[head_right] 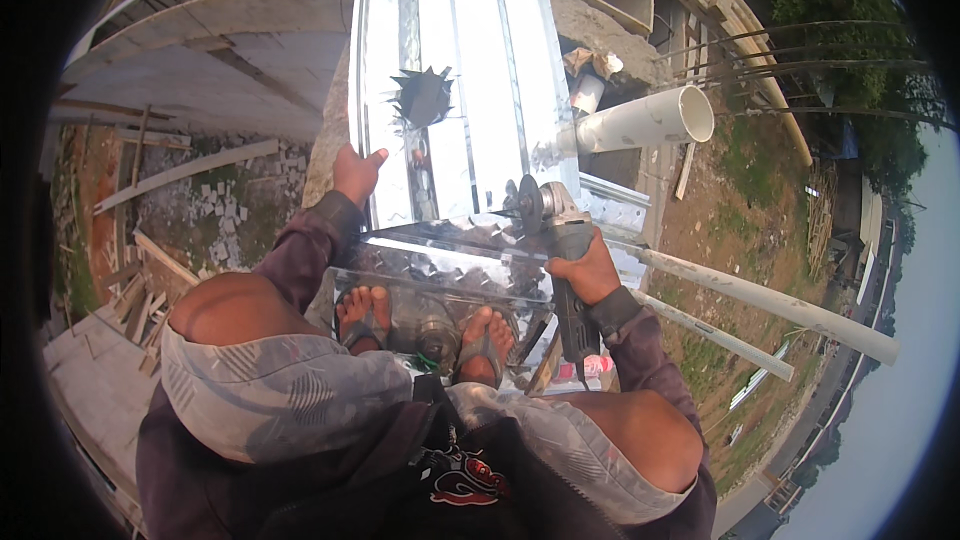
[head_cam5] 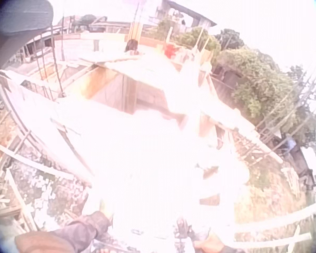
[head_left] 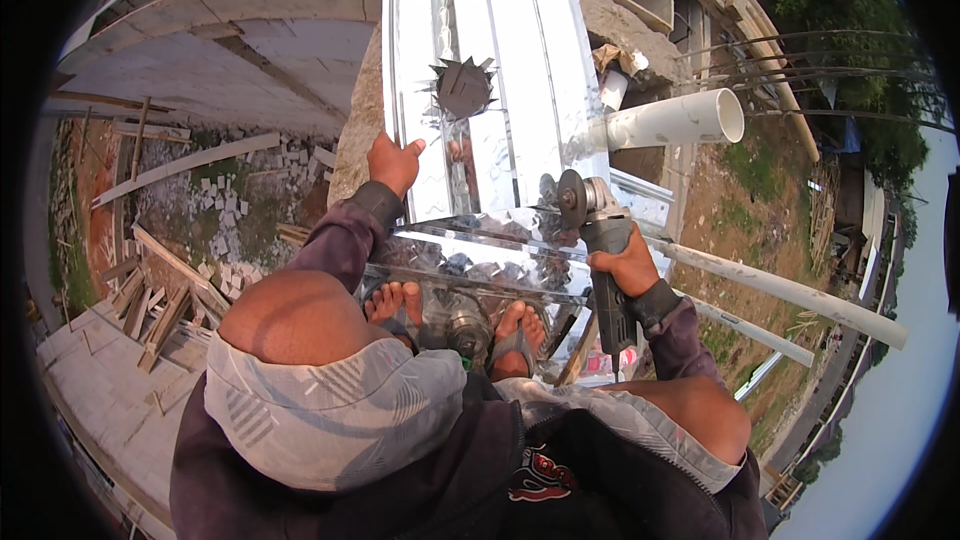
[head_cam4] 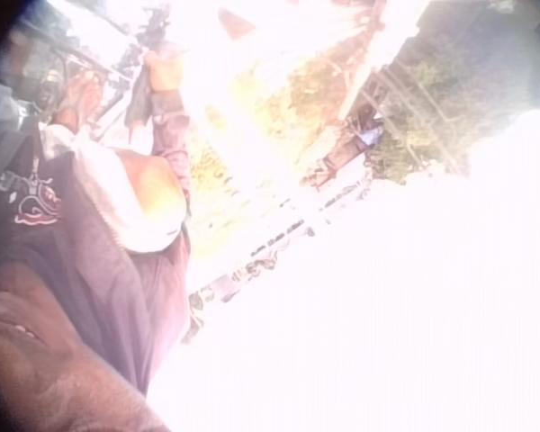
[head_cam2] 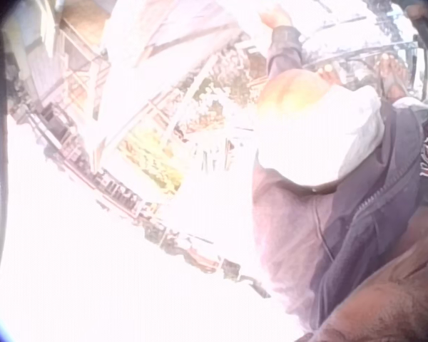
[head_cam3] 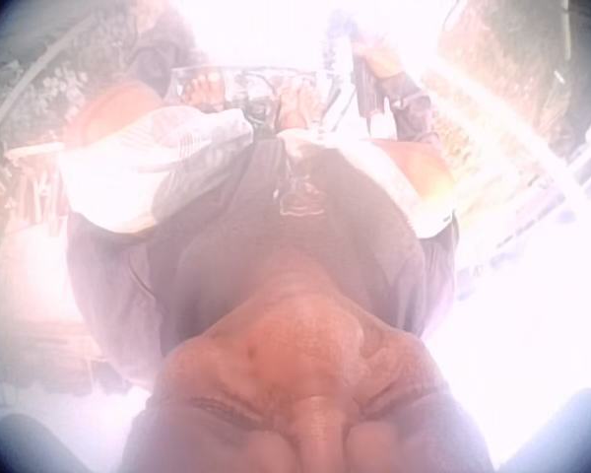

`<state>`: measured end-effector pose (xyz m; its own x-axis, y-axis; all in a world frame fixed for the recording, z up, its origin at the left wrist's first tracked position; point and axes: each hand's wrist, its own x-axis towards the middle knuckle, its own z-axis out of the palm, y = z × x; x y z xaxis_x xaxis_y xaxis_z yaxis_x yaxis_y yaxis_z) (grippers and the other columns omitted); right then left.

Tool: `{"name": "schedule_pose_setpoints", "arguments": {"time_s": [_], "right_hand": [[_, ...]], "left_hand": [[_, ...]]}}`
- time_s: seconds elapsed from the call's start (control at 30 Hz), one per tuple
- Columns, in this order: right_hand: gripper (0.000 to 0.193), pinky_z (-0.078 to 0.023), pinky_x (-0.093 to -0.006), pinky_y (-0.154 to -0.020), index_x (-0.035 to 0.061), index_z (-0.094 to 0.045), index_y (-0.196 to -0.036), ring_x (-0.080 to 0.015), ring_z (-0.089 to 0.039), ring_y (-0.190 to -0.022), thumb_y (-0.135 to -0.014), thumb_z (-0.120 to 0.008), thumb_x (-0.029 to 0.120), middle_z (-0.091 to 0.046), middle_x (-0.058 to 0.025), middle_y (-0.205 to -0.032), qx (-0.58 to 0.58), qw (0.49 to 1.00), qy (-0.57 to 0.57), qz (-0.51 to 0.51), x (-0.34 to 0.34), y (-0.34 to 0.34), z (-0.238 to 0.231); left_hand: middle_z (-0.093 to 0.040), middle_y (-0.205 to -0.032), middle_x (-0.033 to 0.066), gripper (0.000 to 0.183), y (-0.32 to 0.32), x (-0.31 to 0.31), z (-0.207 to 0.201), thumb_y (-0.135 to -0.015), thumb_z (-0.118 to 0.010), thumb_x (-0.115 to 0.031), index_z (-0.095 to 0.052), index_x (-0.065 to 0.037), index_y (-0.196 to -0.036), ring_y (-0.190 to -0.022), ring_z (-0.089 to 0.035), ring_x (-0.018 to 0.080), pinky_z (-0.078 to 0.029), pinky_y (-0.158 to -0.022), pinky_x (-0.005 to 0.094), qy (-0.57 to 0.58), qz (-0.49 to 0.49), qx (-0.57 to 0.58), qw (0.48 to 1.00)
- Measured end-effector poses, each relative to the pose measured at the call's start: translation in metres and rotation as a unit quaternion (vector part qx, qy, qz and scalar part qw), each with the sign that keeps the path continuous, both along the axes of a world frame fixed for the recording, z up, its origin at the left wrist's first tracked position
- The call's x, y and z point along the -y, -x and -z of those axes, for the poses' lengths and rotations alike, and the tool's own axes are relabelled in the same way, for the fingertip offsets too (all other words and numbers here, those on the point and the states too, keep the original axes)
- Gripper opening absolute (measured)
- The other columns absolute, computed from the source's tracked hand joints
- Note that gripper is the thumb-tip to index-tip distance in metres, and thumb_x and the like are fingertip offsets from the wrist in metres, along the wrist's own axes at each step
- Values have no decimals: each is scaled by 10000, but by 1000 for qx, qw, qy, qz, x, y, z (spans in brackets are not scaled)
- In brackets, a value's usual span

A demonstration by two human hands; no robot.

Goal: The person uses a hammer to break a hole in a corrugated metal sheet and then uses an angle grinder to cut and enlarge the hole. The person handles the sheet and tools while standing on a construction site.

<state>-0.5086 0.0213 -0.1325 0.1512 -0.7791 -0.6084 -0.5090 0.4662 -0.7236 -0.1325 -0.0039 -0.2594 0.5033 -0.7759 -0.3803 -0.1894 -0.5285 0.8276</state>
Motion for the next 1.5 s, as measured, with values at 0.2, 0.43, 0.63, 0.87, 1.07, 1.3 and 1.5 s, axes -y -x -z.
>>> {"name": "schedule_pose_setpoints", "arguments": {"time_s": [0.2,0.43,0.63,0.87,1.07,1.3,1.5], "right_hand": [[654,-530,-319,-778,-34,-403,-1259,-180,-602,-889,-713,-754,48,-590,-103,-1045,4,1000,1,2,3,-3,0],[661,-531,-322,-791,-36,-399,-1266,-182,-605,-901,-710,-751,32,-593,-105,-1060,12,1000,-17,8,4,-3,0],[666,-532,-321,-787,-35,-401,-1261,-184,-607,-893,-707,-762,42,-595,-103,-1049,2,1000,-10,-3,4,-3,0],[674,-538,-329,-776,-37,-408,-1250,-190,-612,-882,-696,-778,61,-597,-109,-1034,-13,1000,-8,-1,4,-3,-2],[688,-542,-332,-759,-36,-410,-1243,-189,-612,-872,-682,-791,81,-596,-107,-1016,-31,999,19,-16,9,0,2],[681,-540,-335,-755,-41,-414,-1218,-190,-610,-865,-674,-800,91,-591,-109,-1006,-43,999,13,-16,15,-4,-1],[700,-541,-336,-749,-45,-401,-1227,-192,-607,-858,-673,-804,98,-586,-112,-1009,-24,999,22,-27,15,3,8]], "left_hand": [[-684,-1048,284,445,-1,1,10,-808,-797,-155,-598,74,-1133,-1001,-675,410,-515,-856,443,-26,-9,16,999],[-692,-1009,263,406,-2,1,13,-821,-781,-150,-606,83,-1104,-948,-684,378,-517,-825,429,-13,-8,-7,1000],[-706,-974,202,325,-1,1,11,-854,-740,-109,-620,72,-1096,-893,-691,298,-513,-792,392,-31,-9,30,999],[-686,-1035,261,419,-2,0,11,-822,-778,-155,-601,72,-1128,-973,-676,375,-516,-836,426,-19,-13,3,1000],[-686,-1028,275,452,0,1,13,-807,-796,-170,-595,65,-1136,-970,-681,402,-521,-832,443,-1,-12,-15,1000],[-684,-1016,279,434,0,0,11,-806,-800,-182,-589,71,-1089,-954,-679,411,-522,-816,445,-16,-9,4,1000],[-680,-1026,283,447,1,1,2,-808,-802,-201,-591,70,-1093,-958,-674,424,-520,-826,453,-23,-13,11,1000]]}}
